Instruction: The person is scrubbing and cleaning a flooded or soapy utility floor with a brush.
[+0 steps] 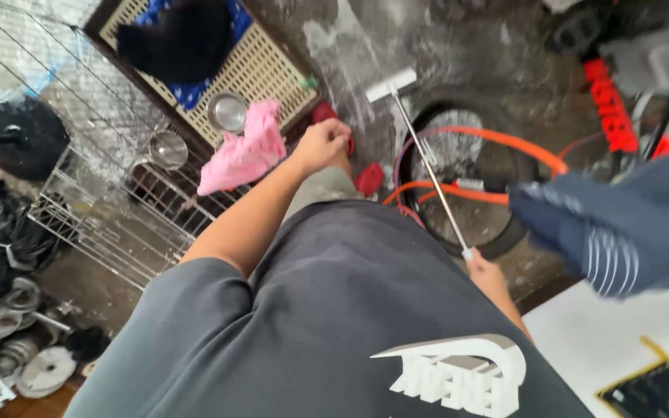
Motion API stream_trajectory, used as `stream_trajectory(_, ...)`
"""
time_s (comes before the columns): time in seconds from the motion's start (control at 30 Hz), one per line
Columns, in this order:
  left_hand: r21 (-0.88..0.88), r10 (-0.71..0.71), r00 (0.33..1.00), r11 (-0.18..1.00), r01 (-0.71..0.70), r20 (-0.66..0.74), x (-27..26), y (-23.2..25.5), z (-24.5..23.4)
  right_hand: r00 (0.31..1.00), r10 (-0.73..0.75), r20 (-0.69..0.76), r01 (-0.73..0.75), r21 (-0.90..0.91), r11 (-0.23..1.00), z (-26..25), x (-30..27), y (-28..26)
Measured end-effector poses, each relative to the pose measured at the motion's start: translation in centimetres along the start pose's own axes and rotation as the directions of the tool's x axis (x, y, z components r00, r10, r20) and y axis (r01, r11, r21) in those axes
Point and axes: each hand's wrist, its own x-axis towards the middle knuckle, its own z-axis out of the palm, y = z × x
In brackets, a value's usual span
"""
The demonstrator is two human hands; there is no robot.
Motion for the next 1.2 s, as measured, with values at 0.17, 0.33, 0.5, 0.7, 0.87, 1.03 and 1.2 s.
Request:
stream_trajectory(0.17, -0.081, -0.136, 0.989, 0.988, 0.131, -0.059, 3.5, -1.6, -5.5, 0.982, 0.06, 0.178, -0.016, -0.239, 0.971, -2.1, 11.0, -14.3)
stream_trajectory(0.33, -0.223, -0.218, 0.959, 0.959, 0.177, -0.178, 6.9, -1.2, -12.3, 0.979, -0.103, 0.178, 0.149, -0.27, 0.951, -3.7, 29.4, -31.4)
stream_trajectory(0.5, -0.185, -0.276, 0.917, 0.956, 0.229, -0.288, 7.2, 1.2, -16.6, 0.948, 0.085, 0.308, -0.051, -0.115, 0.992, -6.5, 42.4, -44.8)
stream_trajectory(0.7, -0.26, -0.334, 0.855, 0.934, 0.244, -0.398, 9.0, 0.0, -16.1, 0.919, -0.05, 0.392, 0.129, -0.177, 0.976, -12.3, 41.7, -47.4)
stream_trajectory(0.87, -0.34, -0.378, 0.778, 0.913, 0.224, -0.502, 10.2, -1.0, -12.8, 0.893, 0.179, 0.413, -0.097, -0.211, 0.973, -22.6, 36.1, -42.7)
stream_trajectory(1.03, -0.465, -0.512, 0.663, 0.844, 0.269, -0.546, 9.9, 1.9, -9.4, 0.884, -0.03, 0.467, 0.193, -0.305, 0.933, -26.9, 43.1, -34.6)
stream_trajectory(1.2, -0.574, -0.619, 0.53, 0.772, 0.275, -0.579, 7.9, 3.6, -5.7, 0.577, -0.552, 0.601, 0.8, -0.28, 0.531, -18.7, 55.5, -42.0)
